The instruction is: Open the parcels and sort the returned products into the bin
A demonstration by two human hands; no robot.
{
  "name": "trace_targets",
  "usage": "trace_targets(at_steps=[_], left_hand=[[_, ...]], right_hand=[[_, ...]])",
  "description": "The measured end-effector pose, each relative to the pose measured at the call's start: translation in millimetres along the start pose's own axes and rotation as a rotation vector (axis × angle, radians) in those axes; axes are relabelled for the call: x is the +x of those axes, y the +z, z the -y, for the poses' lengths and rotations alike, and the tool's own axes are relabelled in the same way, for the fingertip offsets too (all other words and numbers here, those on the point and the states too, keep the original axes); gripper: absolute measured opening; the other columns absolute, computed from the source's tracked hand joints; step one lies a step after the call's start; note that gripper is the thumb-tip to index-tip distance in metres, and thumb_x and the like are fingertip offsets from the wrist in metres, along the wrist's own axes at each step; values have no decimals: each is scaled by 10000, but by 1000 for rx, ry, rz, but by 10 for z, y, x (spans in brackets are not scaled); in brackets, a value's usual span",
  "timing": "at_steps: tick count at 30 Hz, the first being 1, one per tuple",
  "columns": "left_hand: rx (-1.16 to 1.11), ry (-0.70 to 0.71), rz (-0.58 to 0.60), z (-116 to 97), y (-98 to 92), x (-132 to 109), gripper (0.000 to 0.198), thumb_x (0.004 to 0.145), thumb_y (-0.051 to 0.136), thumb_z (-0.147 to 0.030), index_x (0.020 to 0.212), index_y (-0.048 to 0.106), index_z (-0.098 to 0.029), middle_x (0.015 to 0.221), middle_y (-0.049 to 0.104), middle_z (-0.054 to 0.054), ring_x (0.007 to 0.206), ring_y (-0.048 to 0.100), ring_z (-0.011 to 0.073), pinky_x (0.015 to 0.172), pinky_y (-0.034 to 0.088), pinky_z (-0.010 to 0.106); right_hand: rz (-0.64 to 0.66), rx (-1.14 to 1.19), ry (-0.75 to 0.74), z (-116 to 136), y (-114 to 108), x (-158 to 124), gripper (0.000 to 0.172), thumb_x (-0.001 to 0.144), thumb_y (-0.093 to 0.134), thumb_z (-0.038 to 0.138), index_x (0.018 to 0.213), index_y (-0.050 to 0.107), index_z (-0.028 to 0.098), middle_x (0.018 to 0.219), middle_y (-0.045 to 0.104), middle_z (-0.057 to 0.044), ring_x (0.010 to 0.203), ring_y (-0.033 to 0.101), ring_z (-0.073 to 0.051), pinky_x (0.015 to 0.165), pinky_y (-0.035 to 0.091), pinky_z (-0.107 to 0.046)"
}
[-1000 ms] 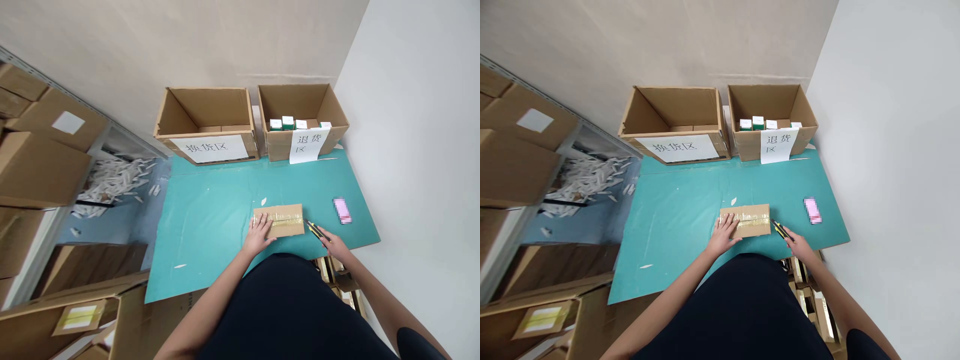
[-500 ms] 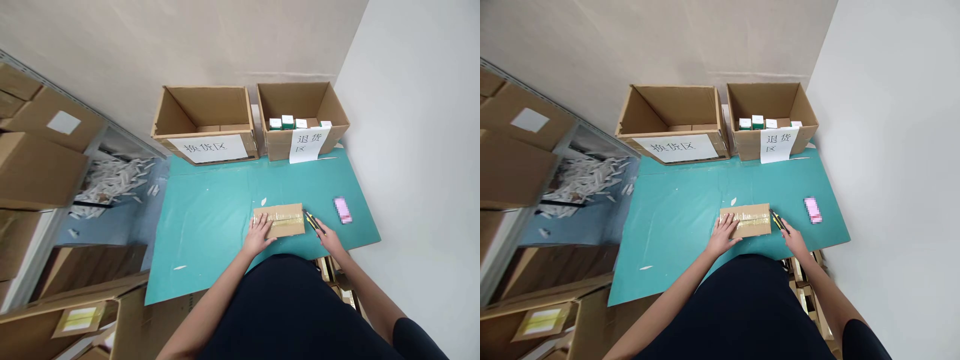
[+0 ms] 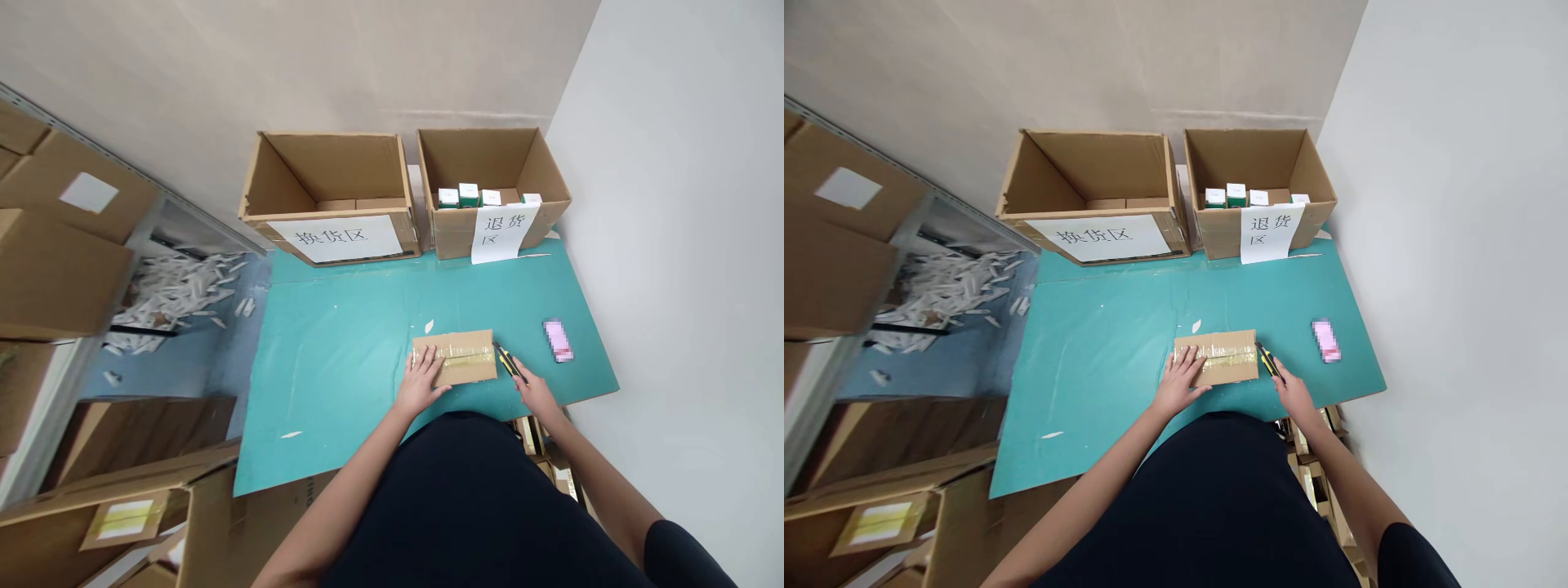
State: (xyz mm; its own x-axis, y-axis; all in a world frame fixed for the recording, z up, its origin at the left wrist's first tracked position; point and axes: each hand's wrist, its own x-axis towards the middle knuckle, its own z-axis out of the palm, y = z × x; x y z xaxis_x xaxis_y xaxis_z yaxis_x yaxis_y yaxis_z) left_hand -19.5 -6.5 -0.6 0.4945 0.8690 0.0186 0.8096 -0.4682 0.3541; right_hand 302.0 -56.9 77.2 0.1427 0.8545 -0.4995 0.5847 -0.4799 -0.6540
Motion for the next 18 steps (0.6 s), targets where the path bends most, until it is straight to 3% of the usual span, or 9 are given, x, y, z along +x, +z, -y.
trace_targets(at_steps=[18], left_hand=[[-15,-25,-5,-21,-9,9,664,872,640,-562,1434,533,-224,1613,372,145,1517,281,361,1234,179,598]], right_hand=[[65,323,173,-138,119,-166,642,914,528,441,1526,455,260,683,583,39,417,477,-88,363,355,-182]])
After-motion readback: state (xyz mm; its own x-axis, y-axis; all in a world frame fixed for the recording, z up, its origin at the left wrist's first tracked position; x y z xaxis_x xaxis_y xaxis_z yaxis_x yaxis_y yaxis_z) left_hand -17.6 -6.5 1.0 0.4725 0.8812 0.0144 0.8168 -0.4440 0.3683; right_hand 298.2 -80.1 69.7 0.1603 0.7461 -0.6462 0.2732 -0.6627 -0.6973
